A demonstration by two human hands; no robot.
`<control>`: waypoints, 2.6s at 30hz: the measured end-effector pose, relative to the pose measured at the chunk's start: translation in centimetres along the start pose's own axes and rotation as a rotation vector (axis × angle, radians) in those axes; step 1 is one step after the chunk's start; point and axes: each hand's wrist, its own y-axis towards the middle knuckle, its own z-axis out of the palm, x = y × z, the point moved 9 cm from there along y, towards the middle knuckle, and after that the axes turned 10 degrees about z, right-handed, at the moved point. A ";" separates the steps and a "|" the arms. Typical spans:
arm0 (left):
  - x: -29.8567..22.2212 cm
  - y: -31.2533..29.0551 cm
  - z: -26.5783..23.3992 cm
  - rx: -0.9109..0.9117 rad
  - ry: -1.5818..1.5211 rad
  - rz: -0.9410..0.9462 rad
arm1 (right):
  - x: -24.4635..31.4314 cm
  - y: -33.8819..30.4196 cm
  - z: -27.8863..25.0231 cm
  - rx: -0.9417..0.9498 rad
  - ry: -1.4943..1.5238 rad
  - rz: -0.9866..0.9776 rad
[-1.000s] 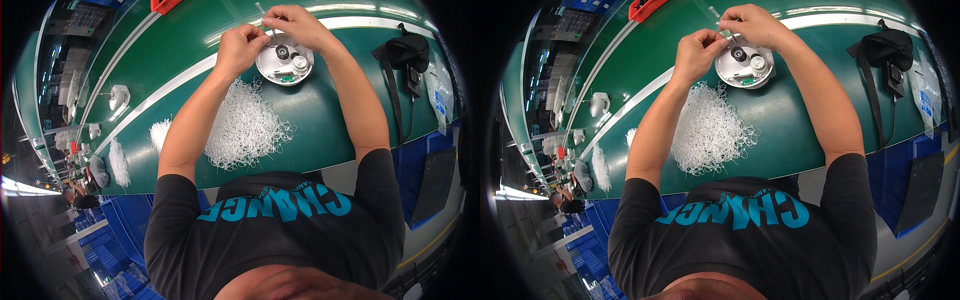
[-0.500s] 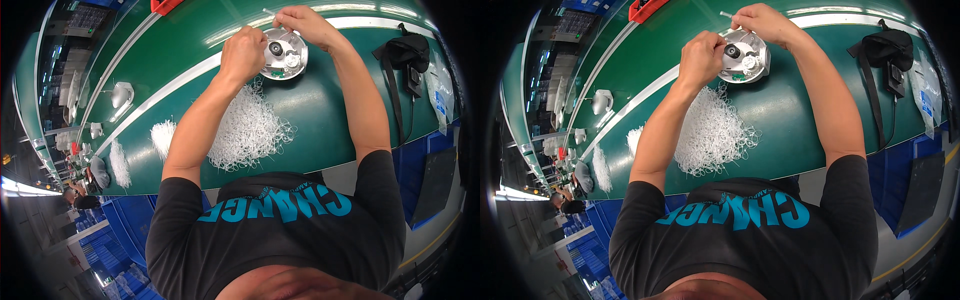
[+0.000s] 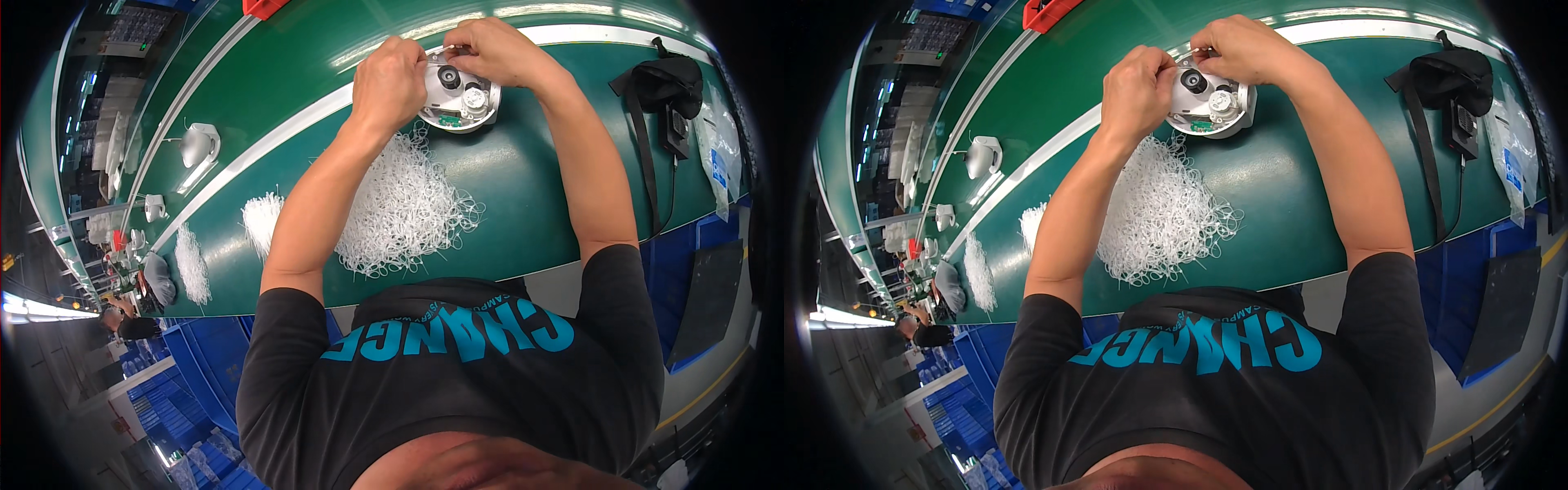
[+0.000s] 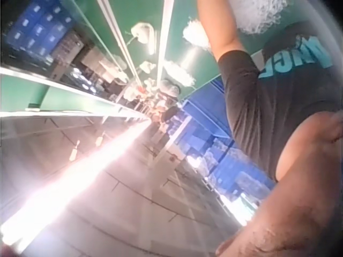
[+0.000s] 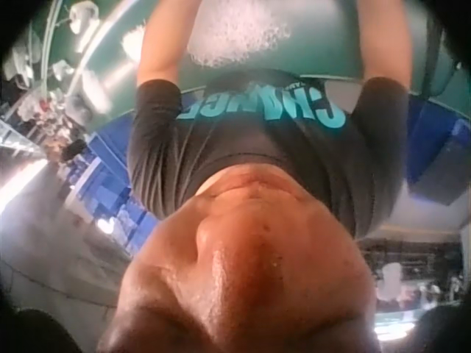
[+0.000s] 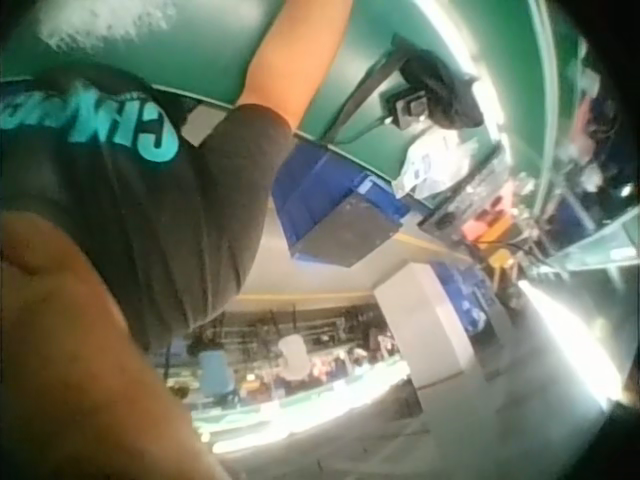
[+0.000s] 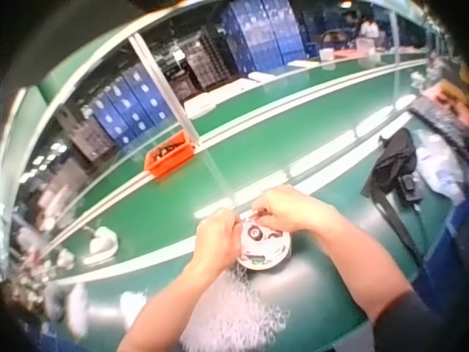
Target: Assemble small plastic and metal components on an electronics production line.
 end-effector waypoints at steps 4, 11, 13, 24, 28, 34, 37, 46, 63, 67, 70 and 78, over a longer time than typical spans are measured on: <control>-0.1 -0.2 0.0 -0.003 -0.027 -0.003 | -0.1 -0.4 -0.2 0.012 -0.089 0.016; 3.7 -3.6 3.8 0.435 -0.628 -0.501 | -6.1 1.6 -3.1 -0.377 0.767 0.097; 4.2 -4.8 5.0 0.447 -0.824 -0.624 | -8.4 1.1 -2.7 -0.491 0.758 0.203; 15.4 -2.1 5.4 -0.255 -1.144 -0.969 | -12.1 0.1 0.6 -0.484 0.476 0.389; 15.7 -3.1 5.1 -0.317 -1.082 -1.017 | -12.0 -0.2 0.5 -0.489 0.674 0.460; 5.8 -5.2 4.2 0.564 -0.318 -0.432 | -11.5 0.2 0.5 -0.446 0.693 0.403; 3.6 -6.3 4.9 0.655 -0.219 -0.398 | -11.9 0.1 0.6 -0.450 0.647 0.352; 3.6 -6.7 4.7 0.576 -0.381 -0.460 | -11.4 0.1 0.6 -0.450 0.582 0.353; 7.4 -8.7 -1.8 0.063 -1.098 -0.574 | -12.9 0.7 1.6 -0.397 0.555 0.333; 12.6 -12.6 -6.5 -0.341 -1.029 -0.778 | -13.0 0.5 1.6 -0.396 0.575 0.362; 18.6 -18.4 -9.9 -0.756 -0.972 -0.998 | -12.7 0.6 1.6 -0.389 0.549 0.378; 32.4 -25.1 -12.7 -1.068 -0.767 -1.312 | -12.3 1.1 1.7 -0.396 0.517 0.379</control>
